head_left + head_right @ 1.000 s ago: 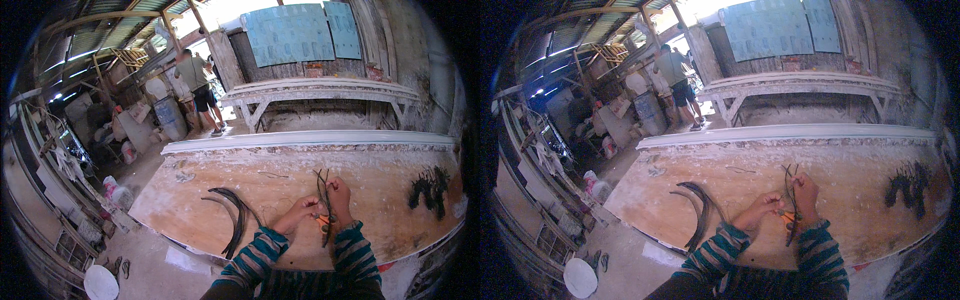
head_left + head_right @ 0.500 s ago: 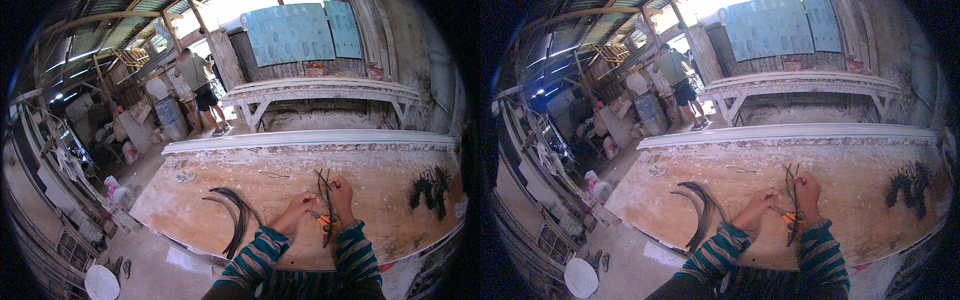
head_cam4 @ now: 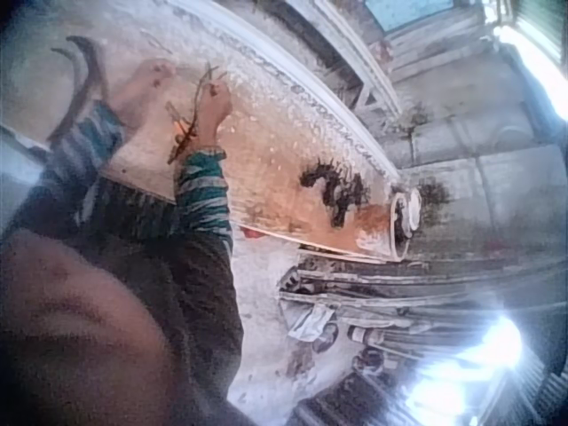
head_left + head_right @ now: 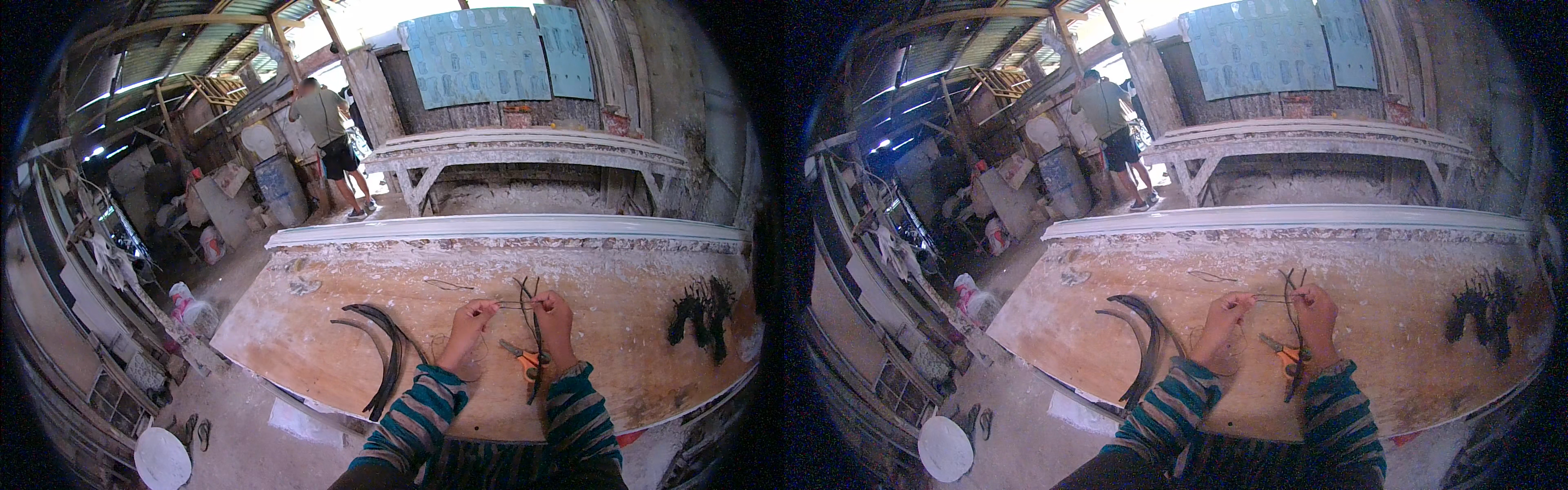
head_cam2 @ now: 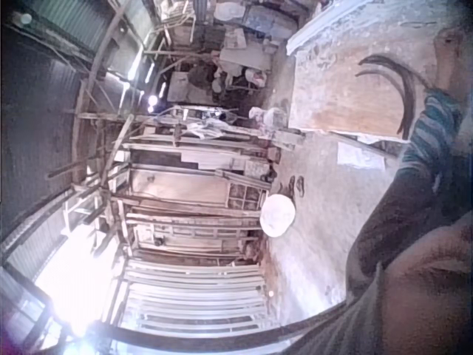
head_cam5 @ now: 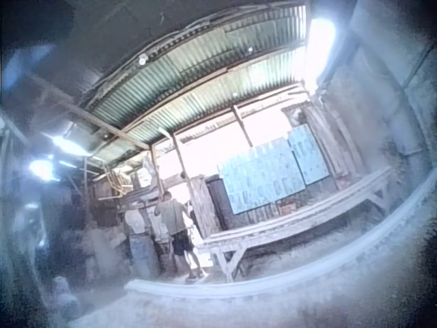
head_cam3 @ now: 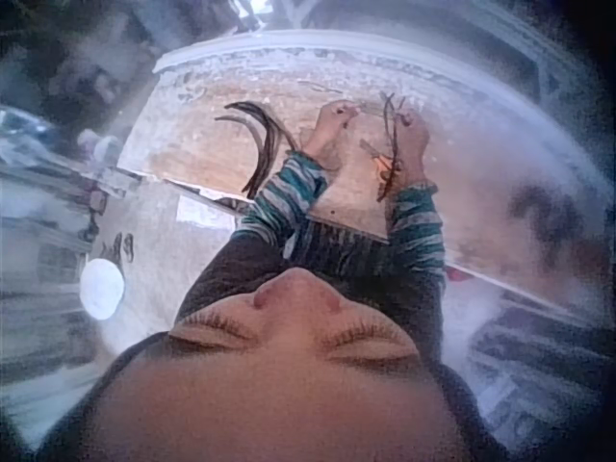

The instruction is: The person uses orange-handled scissors to cut short lengths from black flexible cords on a wooden workbench. A second person in the background handles a white net-like material. The camera wearer repeatedly cuts and places the cord pieces on the table.

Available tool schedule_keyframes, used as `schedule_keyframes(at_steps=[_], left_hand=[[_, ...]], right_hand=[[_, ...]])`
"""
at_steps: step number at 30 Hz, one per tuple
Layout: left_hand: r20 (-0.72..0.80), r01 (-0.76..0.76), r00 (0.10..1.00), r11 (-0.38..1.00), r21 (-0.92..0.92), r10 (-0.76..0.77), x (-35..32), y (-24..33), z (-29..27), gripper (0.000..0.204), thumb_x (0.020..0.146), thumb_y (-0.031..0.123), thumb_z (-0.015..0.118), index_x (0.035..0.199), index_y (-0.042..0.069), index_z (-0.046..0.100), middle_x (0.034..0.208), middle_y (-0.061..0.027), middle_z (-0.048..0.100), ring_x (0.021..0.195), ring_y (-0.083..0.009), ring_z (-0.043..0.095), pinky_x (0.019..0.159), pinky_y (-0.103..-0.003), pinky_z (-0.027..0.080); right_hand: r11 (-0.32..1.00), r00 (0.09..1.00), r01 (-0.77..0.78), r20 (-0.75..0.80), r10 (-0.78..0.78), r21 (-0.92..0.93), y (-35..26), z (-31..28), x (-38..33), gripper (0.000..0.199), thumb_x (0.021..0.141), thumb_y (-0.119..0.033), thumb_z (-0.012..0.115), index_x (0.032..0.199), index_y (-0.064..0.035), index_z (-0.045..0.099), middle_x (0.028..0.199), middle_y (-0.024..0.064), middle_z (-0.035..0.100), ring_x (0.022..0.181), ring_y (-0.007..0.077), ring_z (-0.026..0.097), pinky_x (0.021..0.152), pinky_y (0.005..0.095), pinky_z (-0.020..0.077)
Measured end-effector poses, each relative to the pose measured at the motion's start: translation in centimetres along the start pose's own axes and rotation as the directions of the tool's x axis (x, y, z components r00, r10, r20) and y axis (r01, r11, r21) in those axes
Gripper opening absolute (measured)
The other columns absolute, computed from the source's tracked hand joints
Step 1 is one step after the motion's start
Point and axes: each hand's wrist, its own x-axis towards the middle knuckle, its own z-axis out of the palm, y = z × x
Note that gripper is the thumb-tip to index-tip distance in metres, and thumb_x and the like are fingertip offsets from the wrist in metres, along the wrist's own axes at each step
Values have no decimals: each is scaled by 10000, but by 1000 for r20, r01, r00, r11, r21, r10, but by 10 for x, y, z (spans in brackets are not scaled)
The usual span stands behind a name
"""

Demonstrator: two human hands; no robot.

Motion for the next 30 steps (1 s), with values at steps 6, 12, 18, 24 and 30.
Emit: schedule_keyframes(at_steps=[6,12,18,24,30], left_hand=[[-2,11,1000,1000,6,-11,0,2,0,244,819,248,632,928,30,631,716,26,566,564,-35,441,482,-185,360],[0,0,1000,1000,26,0,0,1,0,251,815,257,635,925,32,633,715,25,572,558,-36,442,481,-186,359],[14,-12,1000,999,53,12,1,-2,-2,237,816,243,632,925,33,636,708,27,567,564,-37,445,478,-187,360],[13,-4,1000,998,55,3,1,-1,-1,210,816,216,631,919,34,638,695,30,557,556,-37,435,473,-186,356],[8,-28,1000,997,75,27,1,-5,-1,205,814,206,633,916,28,637,663,36,531,532,-37,420,467,-184,346]], right_hand=[[1000,1000,15,6,-15,18,0,-1,0,51,726,-62,641,773,-56,622,670,44,592,597,128,548,558,264,428],[1000,1000,23,9,-23,8,-2,-2,-1,56,724,-62,644,773,-50,618,672,44,595,597,125,548,557,256,424],[1000,1000,-15,10,15,-3,-8,-3,-1,52,721,-51,638,771,-52,622,641,45,588,583,122,542,556,259,423],[1000,1000,8,3,-8,-2,-18,-6,-3,45,723,-43,630,767,-49,623,645,44,594,585,120,547,559,256,421],[1000,1000,11,2,-11,19,-16,-5,-3,39,731,-42,625,770,-47,624,652,42,597,587,115,544,561,252,421]])
